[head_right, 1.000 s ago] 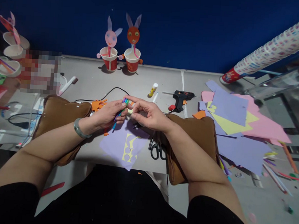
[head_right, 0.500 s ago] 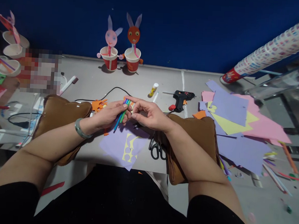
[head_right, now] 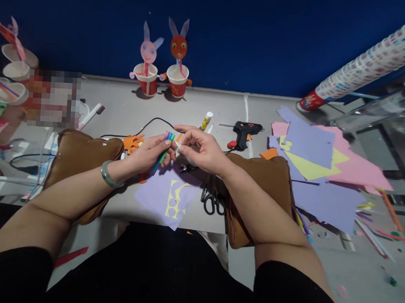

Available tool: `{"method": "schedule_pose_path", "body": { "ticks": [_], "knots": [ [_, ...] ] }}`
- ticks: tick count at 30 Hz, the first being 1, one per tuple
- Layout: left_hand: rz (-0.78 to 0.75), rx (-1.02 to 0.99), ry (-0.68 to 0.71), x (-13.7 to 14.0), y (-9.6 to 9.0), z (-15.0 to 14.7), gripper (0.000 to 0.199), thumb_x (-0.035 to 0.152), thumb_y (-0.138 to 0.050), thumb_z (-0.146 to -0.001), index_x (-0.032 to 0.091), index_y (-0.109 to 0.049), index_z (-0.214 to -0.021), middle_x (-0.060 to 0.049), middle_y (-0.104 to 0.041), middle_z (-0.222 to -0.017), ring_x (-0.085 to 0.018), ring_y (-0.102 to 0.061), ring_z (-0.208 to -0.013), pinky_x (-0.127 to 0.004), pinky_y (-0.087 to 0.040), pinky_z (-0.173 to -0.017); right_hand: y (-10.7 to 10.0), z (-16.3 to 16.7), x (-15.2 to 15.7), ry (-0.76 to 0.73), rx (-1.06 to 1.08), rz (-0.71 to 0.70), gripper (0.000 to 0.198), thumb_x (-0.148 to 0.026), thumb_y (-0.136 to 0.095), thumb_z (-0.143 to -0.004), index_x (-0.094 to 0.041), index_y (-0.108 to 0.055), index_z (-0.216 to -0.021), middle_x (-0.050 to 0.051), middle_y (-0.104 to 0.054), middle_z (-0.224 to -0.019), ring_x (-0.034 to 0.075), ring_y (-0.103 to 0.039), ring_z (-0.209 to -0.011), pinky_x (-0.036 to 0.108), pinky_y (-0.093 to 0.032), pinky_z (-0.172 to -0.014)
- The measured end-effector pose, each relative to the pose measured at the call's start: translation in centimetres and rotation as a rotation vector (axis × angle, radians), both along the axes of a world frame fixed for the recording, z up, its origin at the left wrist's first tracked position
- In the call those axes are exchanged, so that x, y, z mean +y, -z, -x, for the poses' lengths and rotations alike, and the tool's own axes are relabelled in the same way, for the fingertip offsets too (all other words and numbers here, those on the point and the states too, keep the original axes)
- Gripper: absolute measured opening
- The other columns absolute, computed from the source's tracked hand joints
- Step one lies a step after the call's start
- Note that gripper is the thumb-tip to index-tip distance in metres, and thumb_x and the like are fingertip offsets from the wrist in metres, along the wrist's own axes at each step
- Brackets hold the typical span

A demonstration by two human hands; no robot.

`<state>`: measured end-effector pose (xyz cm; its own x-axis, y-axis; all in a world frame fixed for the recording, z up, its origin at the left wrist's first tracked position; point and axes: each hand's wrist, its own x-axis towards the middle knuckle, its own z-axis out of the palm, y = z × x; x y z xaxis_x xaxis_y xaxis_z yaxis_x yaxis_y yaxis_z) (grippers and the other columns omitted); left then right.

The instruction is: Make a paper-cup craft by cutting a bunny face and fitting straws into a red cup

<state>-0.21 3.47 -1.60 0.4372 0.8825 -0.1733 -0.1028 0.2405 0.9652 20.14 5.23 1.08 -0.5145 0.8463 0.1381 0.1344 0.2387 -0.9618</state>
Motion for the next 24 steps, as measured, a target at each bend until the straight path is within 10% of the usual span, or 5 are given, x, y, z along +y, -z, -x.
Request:
{"method": "schedule_pose_path", "body": {
  "ticks": [7, 24],
  "knots": [
    [-0.047, 0.107, 0.008, -0.7, 0.1, -0.3, 0.021, 0.027, -0.045, -0.108, 0.017, -0.051, -0.090, 0.001, -0.068, -0.070, -0.006, -0.060, -0.049, -0.017, -0.050, -0.047, 0.3, 0.4, 0.0, 0.124, -0.058, 0.127, 0.034, -0.046, -0.080, -0.082, -0.021, -0.058, -0.078, -0.001, -0.063, -0.072, 0.013, -0.057, -0.064, 0.029, -0.046, -0.062],
    [-0.565, 0.515, -0.050, -1.8, 0.7, -0.2, 0.024, 0.026, -0.040, -0.104, 0.022, -0.045, -0.081, 0.004, -0.054, -0.061, -0.011, -0.052, -0.055, -0.026, -0.039, -0.058, -0.6, 1.7, -1.5, 0.179, -0.091, 0.087, 0.039, -0.052, -0.079, -0.082, -0.020, -0.057, -0.074, -0.001, -0.061, -0.068, 0.011, -0.052, -0.062, 0.028, -0.042, -0.060]
  ]
}}
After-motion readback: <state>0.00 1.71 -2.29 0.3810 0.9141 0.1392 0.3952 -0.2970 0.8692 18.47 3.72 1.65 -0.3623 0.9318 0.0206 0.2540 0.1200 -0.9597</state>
